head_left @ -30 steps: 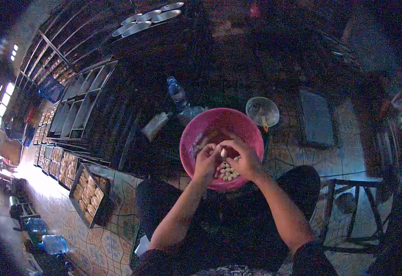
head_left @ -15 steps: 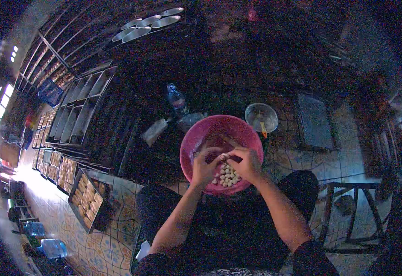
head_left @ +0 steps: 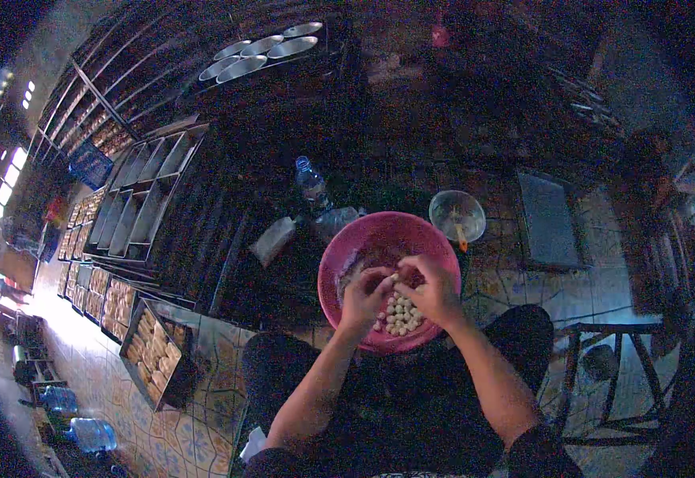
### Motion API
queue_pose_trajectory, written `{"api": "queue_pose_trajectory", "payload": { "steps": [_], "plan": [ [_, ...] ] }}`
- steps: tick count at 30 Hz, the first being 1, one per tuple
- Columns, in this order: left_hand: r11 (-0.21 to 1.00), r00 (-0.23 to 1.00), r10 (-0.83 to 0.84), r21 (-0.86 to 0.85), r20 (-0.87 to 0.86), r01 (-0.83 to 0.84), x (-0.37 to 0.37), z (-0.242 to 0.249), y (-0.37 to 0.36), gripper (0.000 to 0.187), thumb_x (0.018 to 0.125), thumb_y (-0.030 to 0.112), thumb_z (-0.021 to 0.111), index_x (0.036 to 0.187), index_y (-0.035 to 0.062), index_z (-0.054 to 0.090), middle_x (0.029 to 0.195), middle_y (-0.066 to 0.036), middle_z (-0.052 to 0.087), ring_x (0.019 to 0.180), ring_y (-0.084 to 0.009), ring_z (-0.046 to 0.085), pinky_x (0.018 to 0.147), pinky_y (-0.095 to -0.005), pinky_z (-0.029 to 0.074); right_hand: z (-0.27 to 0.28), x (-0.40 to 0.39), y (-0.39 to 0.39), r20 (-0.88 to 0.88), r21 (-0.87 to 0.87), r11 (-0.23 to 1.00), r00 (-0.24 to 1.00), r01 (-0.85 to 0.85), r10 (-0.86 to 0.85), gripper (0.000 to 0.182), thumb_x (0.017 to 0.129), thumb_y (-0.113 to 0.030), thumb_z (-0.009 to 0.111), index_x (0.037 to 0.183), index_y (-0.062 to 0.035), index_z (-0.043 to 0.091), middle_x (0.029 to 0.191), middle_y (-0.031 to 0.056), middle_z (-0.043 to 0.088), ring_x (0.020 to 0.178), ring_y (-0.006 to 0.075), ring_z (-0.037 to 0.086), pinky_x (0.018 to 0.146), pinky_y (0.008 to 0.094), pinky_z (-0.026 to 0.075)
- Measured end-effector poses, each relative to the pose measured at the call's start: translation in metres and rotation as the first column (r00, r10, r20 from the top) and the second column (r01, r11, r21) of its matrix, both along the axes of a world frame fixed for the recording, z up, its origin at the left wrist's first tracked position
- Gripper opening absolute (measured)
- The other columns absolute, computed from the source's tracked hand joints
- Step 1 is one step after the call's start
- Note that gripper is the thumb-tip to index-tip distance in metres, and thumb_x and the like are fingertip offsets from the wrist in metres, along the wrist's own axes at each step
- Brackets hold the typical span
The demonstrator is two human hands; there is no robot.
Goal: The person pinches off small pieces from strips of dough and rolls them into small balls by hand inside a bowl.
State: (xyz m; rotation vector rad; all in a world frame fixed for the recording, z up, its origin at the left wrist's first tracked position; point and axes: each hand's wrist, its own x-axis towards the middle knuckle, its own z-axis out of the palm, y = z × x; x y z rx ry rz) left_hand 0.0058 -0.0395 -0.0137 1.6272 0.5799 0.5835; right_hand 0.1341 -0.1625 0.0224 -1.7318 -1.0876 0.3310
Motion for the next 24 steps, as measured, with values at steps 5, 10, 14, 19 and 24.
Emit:
{"api": "queue_pose_trajectory", "payload": {
  "steps": [5,10,14,19,24],
  "plan": [
    [0.912,0.988,0.125,-0.402,0.087,-0.080,0.000,-0.027,0.004,0.017,0.091,0.008,0.074,0.105,0.0022,0.067,0.101,-0.004,0.070,0.096,-0.0128,0.064,0.085,-0.0288,0.052,0.008,0.003,-0.003,0.173,-0.014,0.974,0.959,-0.226,0.225,0.031,0.085,-0.017,0.077,0.111,-0.0027,0.069,0.114,0.0173,0.069,0.105,0.0319,0.068,0.090,0.0399,0.053],
    [0.885,0.982,0.135,-0.462,0.134,-0.058,0.002,-0.043,0.009,0.013,0.092,0.009,0.074,0.101,0.0050,0.065,0.091,-0.002,0.069,0.087,-0.0107,0.064,0.081,-0.0273,0.053,-0.005,-0.002,-0.004,0.215,-0.050,0.989,0.965,-0.140,0.148,0.031,0.084,-0.021,0.078,0.106,-0.0007,0.069,0.121,0.0178,0.068,0.105,0.0321,0.068,0.089,0.0399,0.054],
    [0.942,0.994,0.076,-0.320,-0.083,-0.099,-0.001,-0.007,-0.005,0.016,0.094,0.013,0.072,0.106,0.0037,0.067,0.096,-0.002,0.069,0.090,-0.0125,0.065,0.083,-0.0282,0.053,-0.012,-0.006,-0.010,0.104,-0.214,0.974,0.990,-0.075,0.099,0.030,0.086,-0.028,0.076,0.101,-0.0040,0.067,0.115,0.0138,0.070,0.108,0.0356,0.066,0.094,0.0447,0.053],
    [0.935,0.990,-0.022,0.347,-0.140,0.070,0.003,-0.016,0.014,0.025,0.090,0.018,0.076,0.110,0.0032,0.071,0.111,-0.012,0.068,0.104,-0.0211,0.066,0.090,-0.0362,0.053,-0.028,0.003,-0.006,0.343,-0.108,0.994,0.939,0.015,0.023,0.030,0.084,-0.024,0.077,0.101,-0.0024,0.066,0.129,0.0167,0.064,0.106,0.0368,0.067,0.086,0.0436,0.056],
    [0.926,0.996,-0.076,-0.373,-0.047,0.053,-0.003,-0.016,0.018,0.037,0.086,0.013,0.080,0.118,0.0019,0.065,0.102,-0.009,0.069,0.100,-0.0170,0.066,0.090,-0.0328,0.054,-0.023,-0.004,-0.001,0.442,-0.161,0.987,0.893,-0.017,0.087,0.029,0.085,-0.017,0.076,0.109,-0.0019,0.068,0.132,0.0162,0.064,0.107,0.0342,0.068,0.087,0.0410,0.056]
  ]
}}
